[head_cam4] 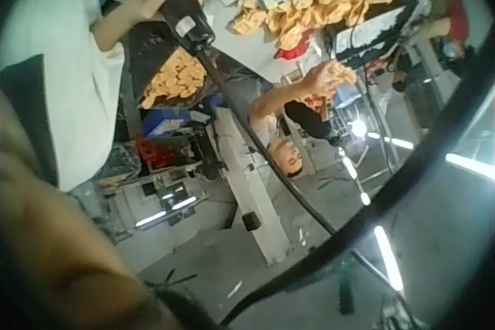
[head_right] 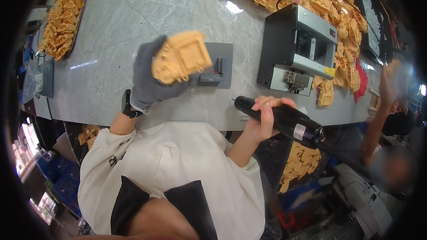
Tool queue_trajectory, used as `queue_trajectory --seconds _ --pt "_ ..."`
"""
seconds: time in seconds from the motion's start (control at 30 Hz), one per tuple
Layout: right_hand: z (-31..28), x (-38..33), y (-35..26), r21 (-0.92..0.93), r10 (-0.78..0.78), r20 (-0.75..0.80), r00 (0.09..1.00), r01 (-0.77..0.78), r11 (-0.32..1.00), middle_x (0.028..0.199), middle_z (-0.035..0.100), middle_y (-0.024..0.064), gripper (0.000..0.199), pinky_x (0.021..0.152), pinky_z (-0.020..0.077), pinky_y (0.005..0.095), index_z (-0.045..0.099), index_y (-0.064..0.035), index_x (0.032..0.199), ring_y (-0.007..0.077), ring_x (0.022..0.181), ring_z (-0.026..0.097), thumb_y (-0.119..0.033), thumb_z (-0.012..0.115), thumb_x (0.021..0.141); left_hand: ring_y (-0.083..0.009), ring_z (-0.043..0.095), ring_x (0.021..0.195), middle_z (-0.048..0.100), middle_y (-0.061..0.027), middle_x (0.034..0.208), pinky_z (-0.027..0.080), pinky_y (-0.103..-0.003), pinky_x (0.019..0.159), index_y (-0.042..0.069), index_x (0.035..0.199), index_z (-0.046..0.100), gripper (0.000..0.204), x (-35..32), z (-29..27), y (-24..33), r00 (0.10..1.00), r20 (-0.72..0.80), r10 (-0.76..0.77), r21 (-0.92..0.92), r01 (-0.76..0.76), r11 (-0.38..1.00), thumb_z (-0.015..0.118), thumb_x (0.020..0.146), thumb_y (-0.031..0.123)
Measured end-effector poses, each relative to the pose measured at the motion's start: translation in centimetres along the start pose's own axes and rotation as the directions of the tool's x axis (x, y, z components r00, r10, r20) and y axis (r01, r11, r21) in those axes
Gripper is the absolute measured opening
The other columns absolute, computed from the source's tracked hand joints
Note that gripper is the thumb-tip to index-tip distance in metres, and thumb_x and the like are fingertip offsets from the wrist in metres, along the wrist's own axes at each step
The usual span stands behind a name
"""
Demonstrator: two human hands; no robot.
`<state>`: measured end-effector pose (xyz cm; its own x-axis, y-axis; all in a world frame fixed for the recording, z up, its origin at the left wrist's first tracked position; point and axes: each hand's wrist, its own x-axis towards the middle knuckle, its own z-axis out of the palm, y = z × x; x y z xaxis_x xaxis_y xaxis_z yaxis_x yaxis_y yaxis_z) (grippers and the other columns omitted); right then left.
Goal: Assembling yellow plastic toy or electronic components using an electric screwdriver at a factory workstation.
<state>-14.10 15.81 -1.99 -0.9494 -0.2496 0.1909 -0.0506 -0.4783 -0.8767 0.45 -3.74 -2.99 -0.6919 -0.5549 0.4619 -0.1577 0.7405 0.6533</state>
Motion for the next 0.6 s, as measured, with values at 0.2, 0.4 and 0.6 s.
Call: queue_trajectory --seconds 0.2,0.4,0.6 --pt "0.4 -0.2 -0.1 -0.065 0.009 -0.036 0.999 -0.011 0.998 0.061 0.046 0.0051 0.038 0.057 0.0406 0.0307 0.042 -0.0030 0.103 0.0170 0.050 0.046 0.000 0.051 0.067 -0.0262 0.054 0.085 0.051 -0.0149 0.099 0.048 -0.037 0.071 -0.002 0.119 0.041 0.082 2.0 1.5 -1.7 0.972 -0.218 -0.085 -0.098 0.065 0.993 0.077 0.055 0.035" --pt "-0.4 -0.2 -0.3 -0.029 0.042 -0.007 0.999 -0.043 0.999 0.061 0.046 0.0057 0.039 0.054 0.0410 0.0296 0.041 -0.0028 0.103 0.0167 0.049 0.045 0.002 0.052 0.066 -0.0301 0.050 0.090 0.051 -0.0110 0.097 0.043 -0.039 0.082 0.004 0.116 0.046 0.079 0.8 2.2 -0.3 0.974 0.193 0.120 0.031 -0.128 0.991 0.076 0.052 0.041" --pt "-0.2 -0.2 0.0 -0.055 0.061 -0.001 0.998 -0.061 0.997 0.060 0.045 0.0056 0.039 0.053 0.0409 0.0292 0.041 -0.0025 0.103 0.0166 0.049 0.045 0.002 0.052 0.065 -0.0314 0.041 0.104 0.045 -0.0125 0.105 0.036 -0.043 0.091 0.009 0.118 0.045 0.080 0.7 0.6 -0.1 0.911 0.408 -0.064 0.158 -0.001 0.987 0.074 0.053 0.045"
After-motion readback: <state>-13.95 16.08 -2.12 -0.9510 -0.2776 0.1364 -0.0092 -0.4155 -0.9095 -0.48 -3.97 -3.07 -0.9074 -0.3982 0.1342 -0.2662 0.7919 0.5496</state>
